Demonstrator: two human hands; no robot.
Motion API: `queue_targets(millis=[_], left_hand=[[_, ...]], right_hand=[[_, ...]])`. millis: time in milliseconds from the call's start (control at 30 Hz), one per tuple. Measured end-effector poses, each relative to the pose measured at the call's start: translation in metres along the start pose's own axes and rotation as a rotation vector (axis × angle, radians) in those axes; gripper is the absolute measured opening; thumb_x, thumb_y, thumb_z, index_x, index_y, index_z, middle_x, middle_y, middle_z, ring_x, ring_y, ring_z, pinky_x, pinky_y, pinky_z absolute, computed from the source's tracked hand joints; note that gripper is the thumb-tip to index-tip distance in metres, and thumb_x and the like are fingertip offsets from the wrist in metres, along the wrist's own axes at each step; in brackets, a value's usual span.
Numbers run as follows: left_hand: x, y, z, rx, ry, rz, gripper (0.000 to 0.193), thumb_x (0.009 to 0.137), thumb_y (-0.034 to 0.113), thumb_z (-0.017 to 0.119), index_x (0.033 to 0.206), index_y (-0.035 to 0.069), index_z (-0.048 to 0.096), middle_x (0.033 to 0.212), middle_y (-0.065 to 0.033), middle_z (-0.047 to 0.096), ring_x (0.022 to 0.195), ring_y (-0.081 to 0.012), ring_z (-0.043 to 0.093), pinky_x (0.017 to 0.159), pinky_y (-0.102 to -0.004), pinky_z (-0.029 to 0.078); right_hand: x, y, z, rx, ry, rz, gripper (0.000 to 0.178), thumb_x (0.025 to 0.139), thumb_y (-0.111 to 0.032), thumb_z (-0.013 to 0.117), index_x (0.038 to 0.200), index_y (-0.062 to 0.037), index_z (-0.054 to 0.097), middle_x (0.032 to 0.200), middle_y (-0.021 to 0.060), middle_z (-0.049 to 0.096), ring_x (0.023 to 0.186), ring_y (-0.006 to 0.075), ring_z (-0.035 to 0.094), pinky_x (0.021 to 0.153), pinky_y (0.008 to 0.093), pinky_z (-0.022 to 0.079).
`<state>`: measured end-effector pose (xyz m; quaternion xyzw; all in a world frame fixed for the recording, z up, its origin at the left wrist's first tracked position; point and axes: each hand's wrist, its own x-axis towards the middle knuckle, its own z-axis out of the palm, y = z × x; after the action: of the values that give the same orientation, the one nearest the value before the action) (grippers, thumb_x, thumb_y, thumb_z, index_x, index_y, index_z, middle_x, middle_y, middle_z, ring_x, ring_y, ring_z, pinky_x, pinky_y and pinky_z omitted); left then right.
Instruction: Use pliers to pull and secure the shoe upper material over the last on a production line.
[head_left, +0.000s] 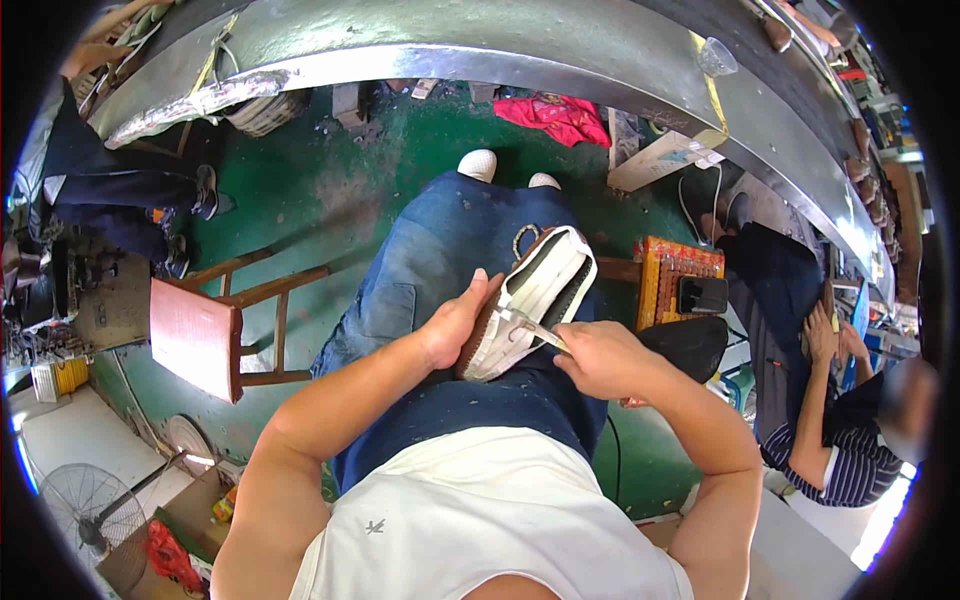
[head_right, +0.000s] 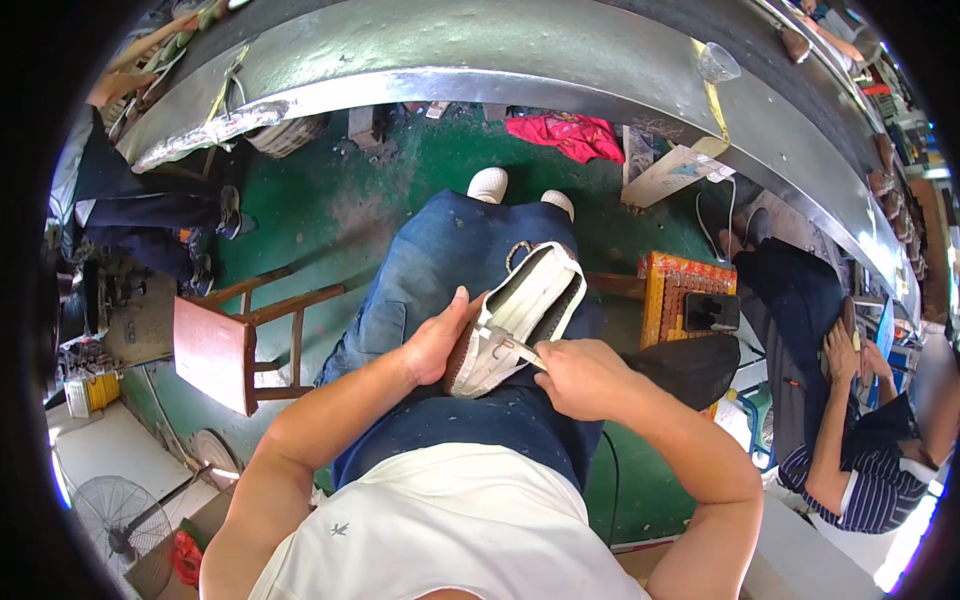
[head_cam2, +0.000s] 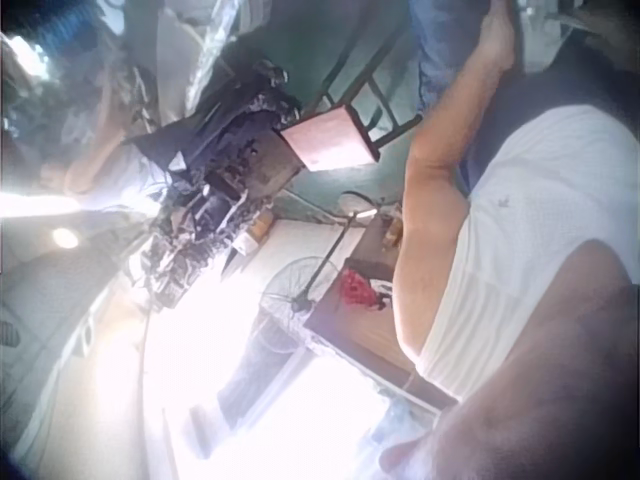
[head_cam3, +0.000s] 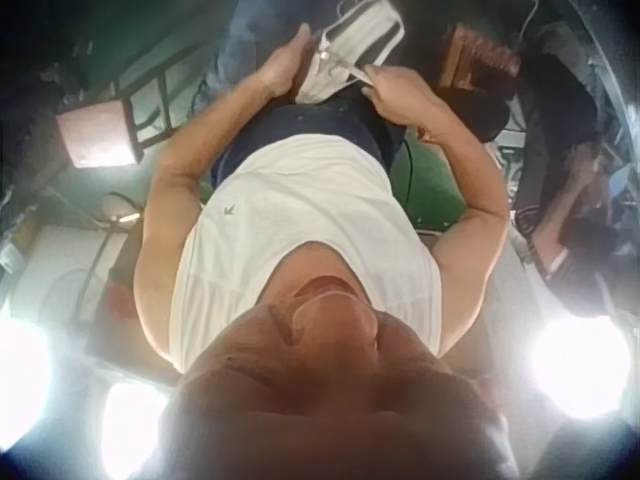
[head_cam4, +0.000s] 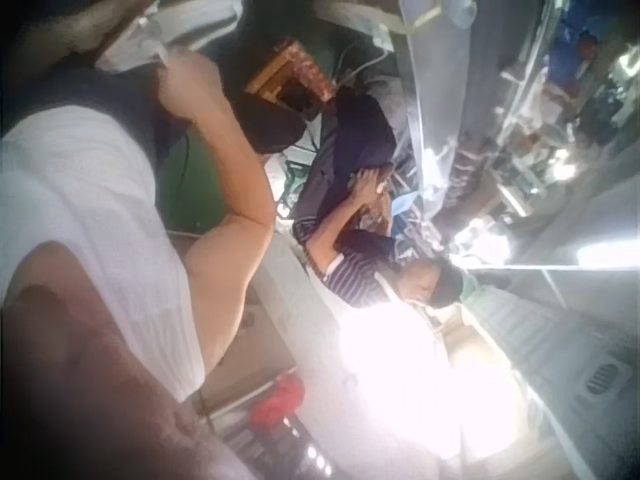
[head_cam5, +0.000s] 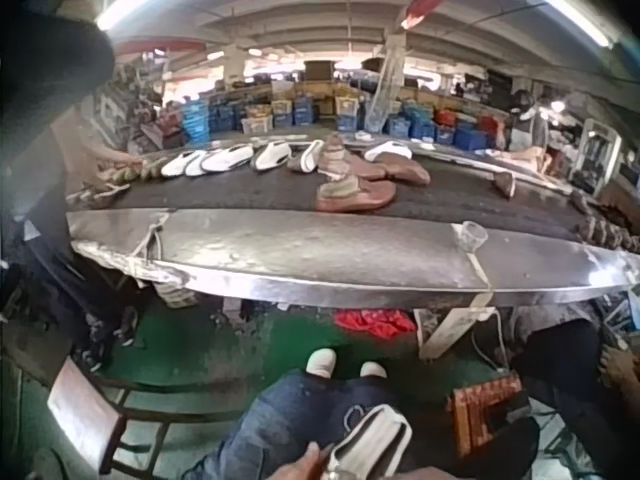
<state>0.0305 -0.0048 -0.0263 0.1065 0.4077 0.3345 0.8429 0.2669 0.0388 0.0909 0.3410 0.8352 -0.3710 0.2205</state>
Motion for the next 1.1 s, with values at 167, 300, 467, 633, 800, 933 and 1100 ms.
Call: queue_targets(millis=[167,300,467,633,800,933,1100], left_hand=[[0.018,-0.016,-0.006,0.315,0.242,0.162,0.072,0.111,0.054,0.024,0.150,-0.003,0.046,0.150,-0.0153,0.054,0.140,-0.0223,0.047,0.117,-0.0321,0.033],[0.025,-0.027,-0.018,0.762,0.303,0.326,0.063,0.113,0.044,0.030,0.145,-0.007,0.050,0.135,-0.0219,0.064,0.126,-0.0262,0.060,0.110,-0.0331,0.043],[0.009,-0.010,0.003,0.991,0.300,0.558,0.052,0.110,0.036,0.035,0.140,-0.002,0.056,0.135,-0.0268,0.061,0.126,-0.0431,0.058,0.106,-0.0432,0.047],[0.007,-0.010,0.000,1.220,0.257,0.722,0.050,0.108,0.029,0.043,0.146,-0.002,0.048,0.144,-0.0247,0.055,0.131,-0.0389,0.055,0.109,-0.0413,0.046],[0.007,-0.002,0.000,1.313,0.207,0.716,0.051,0.106,0.027,0.046,0.148,-0.002,0.045,0.146,-0.0244,0.054,0.131,-0.0372,0.056,0.109,-0.0410,0.047],[0.004,-0.004,0.004,1.363,0.179,0.767,0.052,0.105,0.025,0.049,0.149,-0.001,0.044,0.146,-0.0248,0.053,0.130,-0.0378,0.057,0.106,-0.0414,0.049],[0.007,-0.006,0.000,1.419,0.183,0.805,0.055,0.104,0.024,0.050,0.151,-0.002,0.041,0.145,-0.0254,0.053,0.127,-0.0385,0.058,0.103,-0.0417,0.051]], right_hand=[[0.012,-0.004,0.061,0.266,0.398,-0.031,0.034,0.093,-0.020,0.065,0.118,0.0018,0.057,0.100,0.0249,0.067,0.093,0.0434,0.066,0.082,0.0512,0.052],[-0.009,-0.004,0.043,0.259,0.294,0.000,0.041,0.093,-0.020,0.065,0.127,0.0016,0.054,0.109,0.0269,0.065,0.101,0.0454,0.064,0.088,0.0508,0.052],[-0.019,0.019,0.033,0.266,0.443,0.011,0.048,0.091,-0.009,0.066,0.132,0.0064,0.048,0.124,0.0323,0.057,0.118,0.0489,0.055,0.100,0.0491,0.046],[-0.012,0.005,0.012,0.179,0.289,0.178,0.054,0.091,-0.010,0.065,0.138,0.0083,0.045,0.132,0.0334,0.056,0.122,0.0455,0.057,0.104,0.0468,0.047],[-0.012,0.024,0.042,0.307,0.349,0.147,0.053,0.091,-0.008,0.065,0.138,0.0055,0.046,0.123,0.0297,0.059,0.117,0.0443,0.058,0.100,0.0477,0.048],[-0.020,0.018,0.037,0.190,0.537,0.076,0.053,0.091,-0.007,0.065,0.139,0.0055,0.047,0.129,0.0306,0.057,0.120,0.0441,0.058,0.106,0.0476,0.046],[-0.013,0.012,0.025,0.056,0.394,0.210,0.039,0.090,-0.008,0.066,0.126,0.0015,0.053,0.105,0.0211,0.064,0.096,0.0399,0.066,0.083,0.0474,0.054]])
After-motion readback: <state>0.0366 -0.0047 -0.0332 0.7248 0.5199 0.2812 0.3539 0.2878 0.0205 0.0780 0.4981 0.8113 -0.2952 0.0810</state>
